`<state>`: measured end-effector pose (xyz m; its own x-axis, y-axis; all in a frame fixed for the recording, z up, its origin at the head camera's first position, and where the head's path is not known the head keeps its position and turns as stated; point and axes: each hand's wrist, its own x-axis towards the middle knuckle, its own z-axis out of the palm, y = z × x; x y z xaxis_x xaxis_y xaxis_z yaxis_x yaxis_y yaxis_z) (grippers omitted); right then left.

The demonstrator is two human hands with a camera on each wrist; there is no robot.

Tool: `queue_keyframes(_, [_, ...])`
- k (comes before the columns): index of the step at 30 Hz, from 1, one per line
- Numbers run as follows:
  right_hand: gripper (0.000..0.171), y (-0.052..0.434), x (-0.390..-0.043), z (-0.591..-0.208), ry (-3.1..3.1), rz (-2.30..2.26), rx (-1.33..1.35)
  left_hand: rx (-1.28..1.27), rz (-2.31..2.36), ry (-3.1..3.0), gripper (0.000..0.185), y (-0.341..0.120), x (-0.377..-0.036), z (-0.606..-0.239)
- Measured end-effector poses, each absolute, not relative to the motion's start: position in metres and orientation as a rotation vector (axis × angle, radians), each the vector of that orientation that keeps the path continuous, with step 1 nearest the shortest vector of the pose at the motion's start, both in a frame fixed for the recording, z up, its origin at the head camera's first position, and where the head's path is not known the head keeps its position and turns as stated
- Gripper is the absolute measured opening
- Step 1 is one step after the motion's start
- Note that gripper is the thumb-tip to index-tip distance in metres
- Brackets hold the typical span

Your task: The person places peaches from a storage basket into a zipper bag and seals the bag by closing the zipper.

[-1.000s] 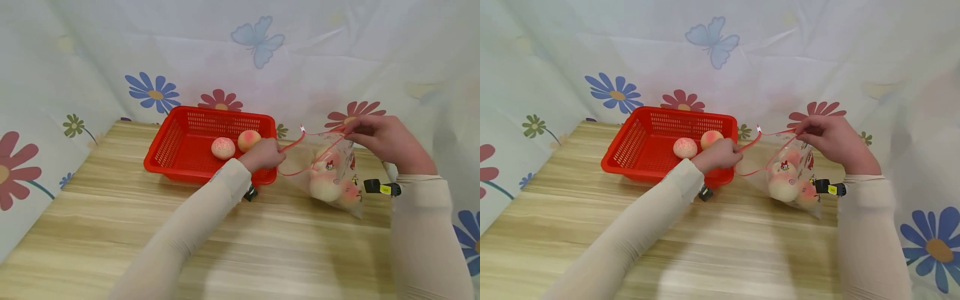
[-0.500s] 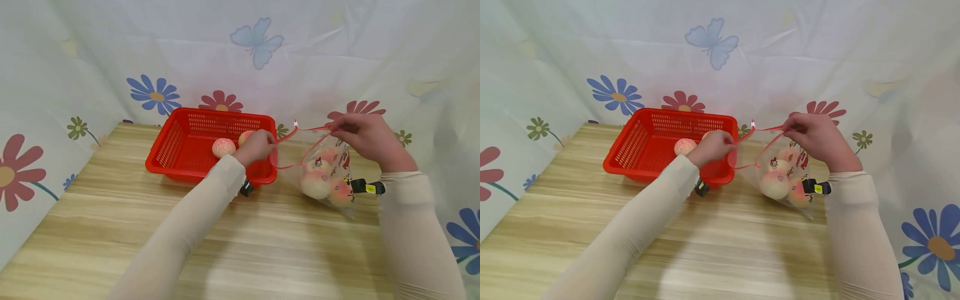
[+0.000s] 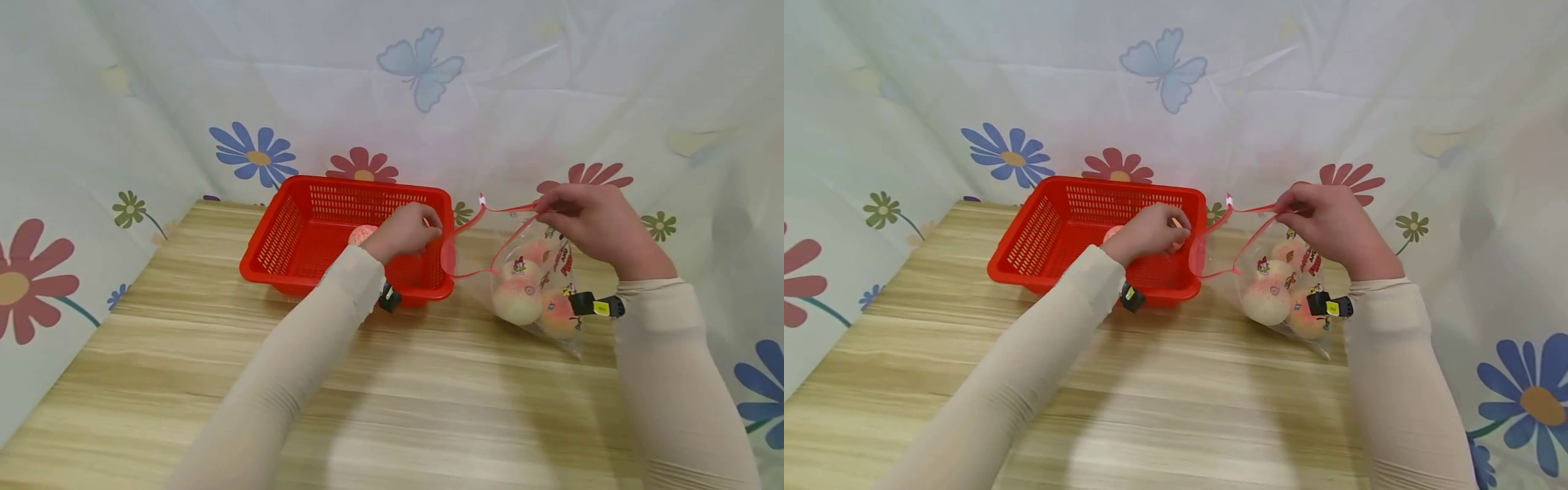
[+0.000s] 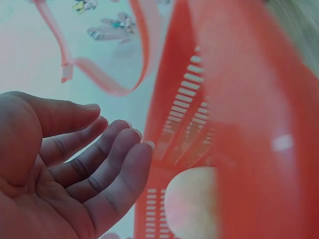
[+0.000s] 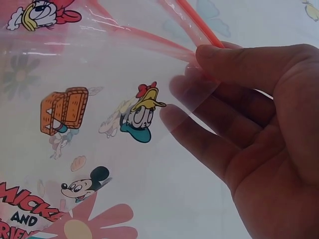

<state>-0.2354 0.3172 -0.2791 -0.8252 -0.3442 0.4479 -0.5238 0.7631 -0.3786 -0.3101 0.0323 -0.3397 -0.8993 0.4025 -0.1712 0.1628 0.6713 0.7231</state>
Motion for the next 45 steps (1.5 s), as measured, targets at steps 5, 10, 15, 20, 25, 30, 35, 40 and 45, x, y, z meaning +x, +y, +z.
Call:
queue_keyframes(5, [0.013, 0.316, -0.237, -0.279, -2.598, 0.689, 0.667, 0.413, 1.100, 2.560, 0.025, 0.022, -0.314, -0.333])
queue_keyframes(10, [0.012, 0.314, -0.237, -0.277, -2.600, 0.658, 0.667, 0.365, 1.058, 2.606, 0.027, 0.011, -0.323, -0.329])
queue_keyframes(15, [0.012, 0.312, -0.237, -0.275, -2.606, 0.640, 0.647, 0.320, 0.995, 2.660, 0.031, -0.002, -0.333, -0.328])
queue_keyframes(20, [0.011, 0.312, -0.238, -0.275, -2.628, 0.640, 0.626, 0.278, 0.947, 2.674, 0.036, -0.015, -0.340, -0.331])
queue_keyframes(25, [0.011, 0.313, -0.238, -0.276, -2.625, 0.648, 0.633, 0.227, 0.914, 2.681, 0.041, -0.023, -0.349, -0.336])
queue_keyframes(30, [0.011, 0.313, -0.238, -0.277, -2.628, 0.644, 0.633, 0.188, 0.893, 2.692, 0.040, -0.027, -0.356, -0.343])
queue_keyframes(35, [0.010, 0.312, -0.237, -0.278, -2.638, 0.622, 0.627, 0.141, 0.883, 2.679, 0.032, -0.031, -0.360, -0.348])
queue_keyframes(40, [0.010, 0.311, -0.236, -0.277, -2.641, 0.608, 0.621, 0.060, 0.870, 2.638, 0.035, -0.034, -0.365, -0.350])
queue_keyframes(45, [0.009, 0.311, -0.236, -0.277, -2.646, 0.603, 0.622, 0.014, 0.825, 2.608, 0.032, -0.036, -0.367, -0.353])
